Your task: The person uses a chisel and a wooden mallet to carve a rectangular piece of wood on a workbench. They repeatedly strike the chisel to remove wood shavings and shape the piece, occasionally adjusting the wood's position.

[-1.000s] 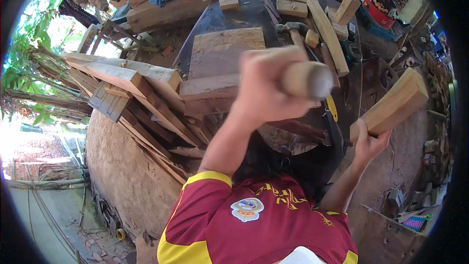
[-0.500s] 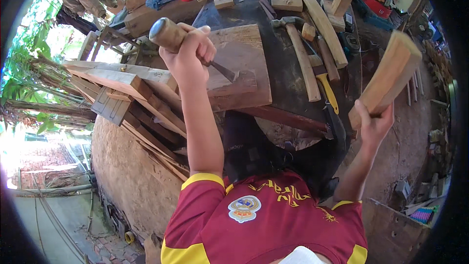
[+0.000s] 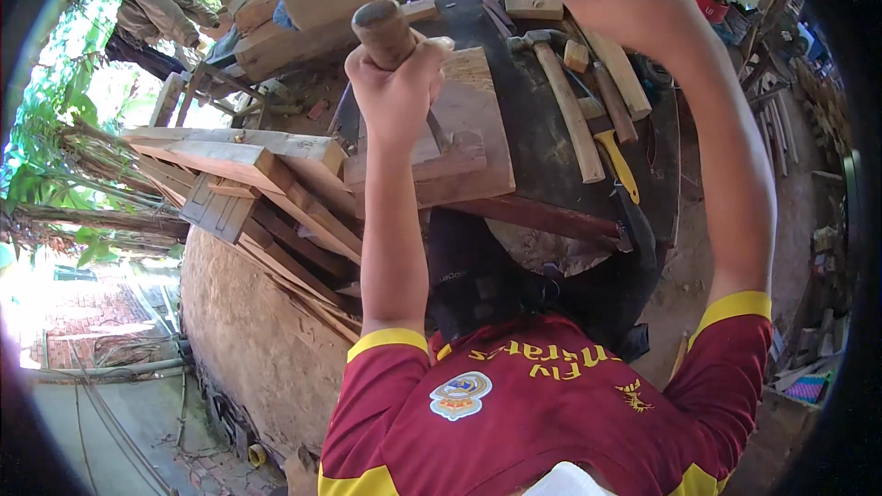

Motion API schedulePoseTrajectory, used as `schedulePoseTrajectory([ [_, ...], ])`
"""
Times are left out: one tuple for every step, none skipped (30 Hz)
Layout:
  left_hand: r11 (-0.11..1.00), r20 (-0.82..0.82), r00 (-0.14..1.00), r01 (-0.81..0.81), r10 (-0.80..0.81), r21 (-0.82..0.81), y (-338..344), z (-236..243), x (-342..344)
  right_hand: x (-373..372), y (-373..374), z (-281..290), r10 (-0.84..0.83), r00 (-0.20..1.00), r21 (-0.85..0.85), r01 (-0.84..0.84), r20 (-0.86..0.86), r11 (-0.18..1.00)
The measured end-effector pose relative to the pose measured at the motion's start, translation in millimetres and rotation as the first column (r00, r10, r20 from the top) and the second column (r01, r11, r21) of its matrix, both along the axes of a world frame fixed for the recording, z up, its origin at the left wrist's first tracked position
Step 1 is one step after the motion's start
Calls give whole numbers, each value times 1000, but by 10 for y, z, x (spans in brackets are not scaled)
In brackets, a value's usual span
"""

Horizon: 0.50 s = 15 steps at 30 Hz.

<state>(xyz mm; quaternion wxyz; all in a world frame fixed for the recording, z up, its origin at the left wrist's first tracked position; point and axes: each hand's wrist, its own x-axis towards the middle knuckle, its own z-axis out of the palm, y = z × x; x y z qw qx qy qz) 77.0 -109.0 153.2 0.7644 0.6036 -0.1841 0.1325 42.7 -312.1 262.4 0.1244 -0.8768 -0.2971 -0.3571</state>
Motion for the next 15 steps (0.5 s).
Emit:
schedulePoseTrajectory([
  [1000, 8, 1000, -1, 1, -3, 1, 22, -13, 104, -13, 23, 70, 997, 84, -74, 46, 994],
  [1000, 6, 1000, 0, 1, -13, 3, 8, -20, 199, 9, 50, 137, 986, 152, -150, 94, 977],
  [1000, 9, 1000, -4, 4, -7, -2, 0, -18, 186, 32, 32, 113, 991, 226, -126, 67, 966],
  [1000, 12, 1000, -7, 7, -1, -13, -5, -14, 146, 81, 23, 91, 995, 297, -99, 39, 950],
  [1000, 11, 1000, -19, 19, 9, -15, -14, -24, 136, 100, 3, 84, 993, 245, -102, 83, 964],
  [999, 26, 999, -22, 22, 26, -23, -22, -35, 129, 118, -11, 77, 989, 192, -101, 130, 976],
  [999, 41, 999, -25, 24, 42, -35, -28, -46, 126, 90, -34, 96, 964, 6, -100, 249, 995],
  [998, 57, 998, -27, 24, 59, -34, -31, -48, 109, 76, -52, 75, 966, -47, -65, 249, 997],
  [998, 69, 997, -34, 30, 56, -21, -34, -47, 101, 63, -62, 59, 965, -102, -34, 254, 994],
  [998, 80, 996, -41, 37, 52, -5, -38, -44, 60, 71, -73, -7, 990, -33, 12, 139, 999],
  [998, 89, 995, -43, 39, 43, -2, -54, -55, 13, 27, -122, -61, 996, 42, 58, 68, 997],
  [997, 90, 993, -82, 82, -2, 3, -70, -71, -35, -28, -169, -114, 994, 114, 113, -2, 987],
  [991, 89, 988, -122, 126, -47, 36, -90, -105, -72, -164, -329, -152, 988, 201, 154, -23, 968],
  [983, 90, 981, -162, 170, -90, 72, -94, -135, -106, -280, -476, -189, 981, 289, 193, -42, 938],
  [962, 70, 975, -194, 211, -191, 138, -103, -164, -157, -325, -611, -148, 985, 408, 170, -84, 897],
])
